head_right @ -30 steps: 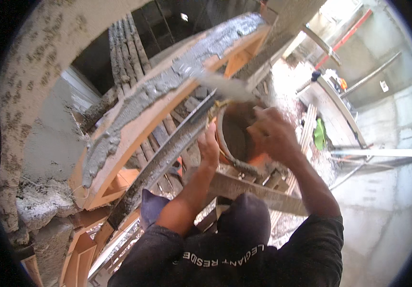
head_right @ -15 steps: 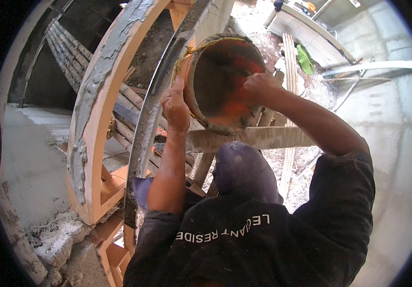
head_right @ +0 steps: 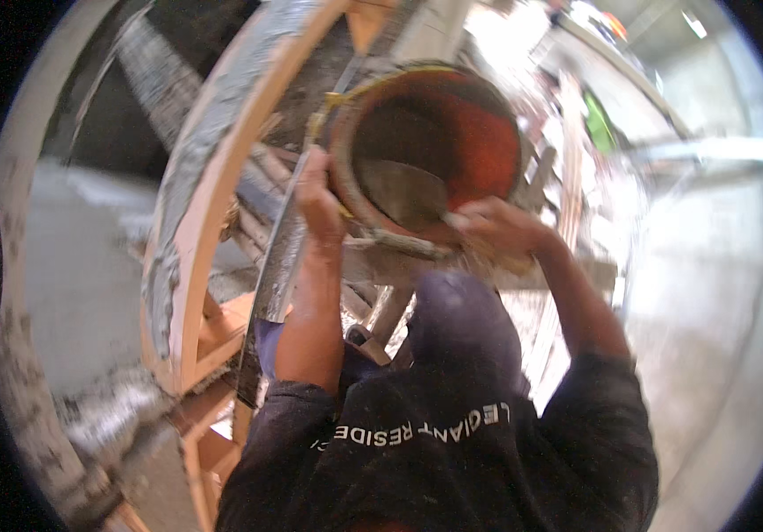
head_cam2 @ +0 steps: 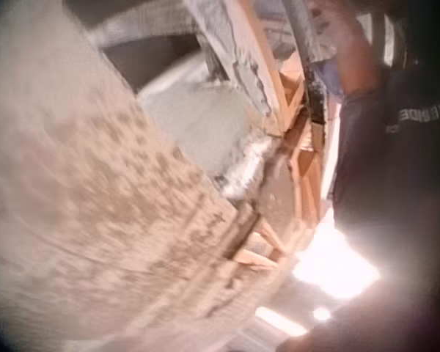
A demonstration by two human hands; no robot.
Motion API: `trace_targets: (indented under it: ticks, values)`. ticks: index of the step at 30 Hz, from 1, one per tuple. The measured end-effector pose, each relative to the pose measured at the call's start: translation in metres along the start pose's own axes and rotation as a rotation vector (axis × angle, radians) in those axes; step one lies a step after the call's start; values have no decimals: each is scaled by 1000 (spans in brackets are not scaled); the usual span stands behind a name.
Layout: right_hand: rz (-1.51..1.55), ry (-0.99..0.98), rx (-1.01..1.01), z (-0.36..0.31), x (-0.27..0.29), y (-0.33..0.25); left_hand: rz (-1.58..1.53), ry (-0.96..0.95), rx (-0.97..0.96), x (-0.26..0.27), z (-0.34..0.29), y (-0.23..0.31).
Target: The person applies mortar to a curved wooden form using a trowel and then places stone tiles onto the mortar, pressing them into position. The person repeats this process, applying mortar and setting tiles along the curved structure.
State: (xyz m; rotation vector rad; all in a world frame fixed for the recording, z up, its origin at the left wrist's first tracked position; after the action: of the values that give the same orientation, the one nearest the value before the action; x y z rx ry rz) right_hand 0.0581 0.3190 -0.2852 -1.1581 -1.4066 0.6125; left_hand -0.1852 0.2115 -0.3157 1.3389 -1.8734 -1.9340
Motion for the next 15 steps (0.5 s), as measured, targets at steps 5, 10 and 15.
trace_targets:
  ticks: [5, 10, 15]
  values:
    - [376, 45, -191, -23, 32, -13, -153, 167, 17, -21, 0, -1]
    - [305, 194, -112, -3, 66, -92, -236, 246, 106, -7, 5, -29]
    - [-437, 99, 90, 84, 67, -184, -5, 242, 137, -10, 3, -38]
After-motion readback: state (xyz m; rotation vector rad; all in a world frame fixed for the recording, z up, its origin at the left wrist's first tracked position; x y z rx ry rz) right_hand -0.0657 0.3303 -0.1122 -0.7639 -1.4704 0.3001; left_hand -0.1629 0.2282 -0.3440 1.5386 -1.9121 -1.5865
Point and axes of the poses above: each hand's wrist, its own z-axis towards the middle knuckle, its own x-axis out of the back of the hand, y = z × x, the point moved 3 cm from there along z, towards the middle knuckle, and after that the axes turned 8 degrees about x, right-handed, at the moved point
